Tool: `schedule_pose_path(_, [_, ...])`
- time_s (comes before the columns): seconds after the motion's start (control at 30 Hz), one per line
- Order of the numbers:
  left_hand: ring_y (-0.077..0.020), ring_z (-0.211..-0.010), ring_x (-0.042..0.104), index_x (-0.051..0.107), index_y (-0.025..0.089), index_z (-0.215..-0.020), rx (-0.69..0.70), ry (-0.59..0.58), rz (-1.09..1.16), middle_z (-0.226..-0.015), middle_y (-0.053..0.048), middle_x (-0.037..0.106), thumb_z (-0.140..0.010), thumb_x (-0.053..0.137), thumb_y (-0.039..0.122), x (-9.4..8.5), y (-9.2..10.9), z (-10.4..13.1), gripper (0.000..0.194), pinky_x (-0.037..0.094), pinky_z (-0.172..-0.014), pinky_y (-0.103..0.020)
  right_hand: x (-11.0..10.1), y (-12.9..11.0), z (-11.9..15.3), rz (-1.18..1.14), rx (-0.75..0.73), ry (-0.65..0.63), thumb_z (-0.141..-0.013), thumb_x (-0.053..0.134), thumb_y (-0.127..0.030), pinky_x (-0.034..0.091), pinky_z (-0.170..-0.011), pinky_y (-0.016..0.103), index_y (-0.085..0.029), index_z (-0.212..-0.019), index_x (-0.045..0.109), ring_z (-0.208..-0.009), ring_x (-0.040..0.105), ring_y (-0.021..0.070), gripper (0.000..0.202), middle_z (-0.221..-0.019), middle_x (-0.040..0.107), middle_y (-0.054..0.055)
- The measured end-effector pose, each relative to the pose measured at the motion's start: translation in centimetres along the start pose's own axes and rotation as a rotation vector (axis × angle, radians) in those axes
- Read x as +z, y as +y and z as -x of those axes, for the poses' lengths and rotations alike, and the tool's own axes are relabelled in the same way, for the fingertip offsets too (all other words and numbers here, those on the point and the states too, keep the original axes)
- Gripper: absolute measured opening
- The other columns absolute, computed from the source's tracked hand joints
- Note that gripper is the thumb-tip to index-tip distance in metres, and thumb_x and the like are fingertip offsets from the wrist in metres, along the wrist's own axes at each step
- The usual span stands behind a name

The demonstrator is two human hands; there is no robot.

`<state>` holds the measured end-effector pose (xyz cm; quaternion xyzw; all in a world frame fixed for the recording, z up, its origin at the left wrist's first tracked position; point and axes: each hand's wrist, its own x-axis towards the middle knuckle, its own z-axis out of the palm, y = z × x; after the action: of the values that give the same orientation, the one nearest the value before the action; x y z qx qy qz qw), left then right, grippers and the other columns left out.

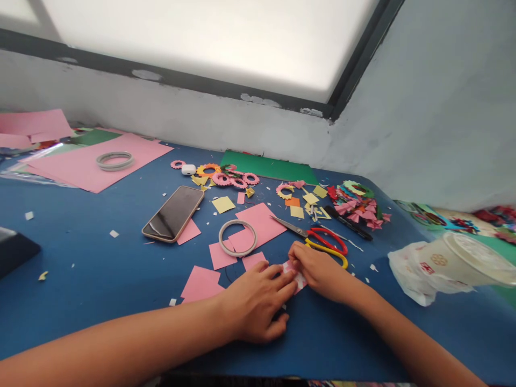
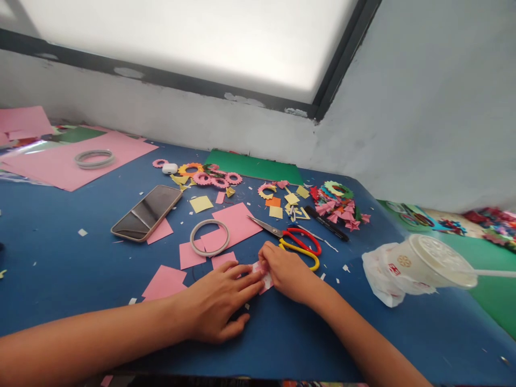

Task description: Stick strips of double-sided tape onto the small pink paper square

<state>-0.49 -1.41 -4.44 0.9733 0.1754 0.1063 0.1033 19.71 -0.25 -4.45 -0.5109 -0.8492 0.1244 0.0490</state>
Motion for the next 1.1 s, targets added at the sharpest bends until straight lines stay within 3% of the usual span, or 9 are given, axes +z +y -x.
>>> schedule_pose_path(1.1, [-0.03, -0.113, 0.046, 0.045, 0.011, -0.124, 0.0, 0.01, 0.012, -0.129, -0.013, 0.05, -0.081, 0.044, 0.033, -0.03, 0.1, -0.14, 0.048, 0.032, -0.096, -0.047, 0.51, -0.27, -0.07, 0.141, -0.005, -0.012, -0.081, 0.04, -0.005, 0.039, -0.064, 0.027, -0.017, -0.089, 0.048, -0.077, 0.053, 0.0169, 0.017, -0.088, 0.054, 0.005])
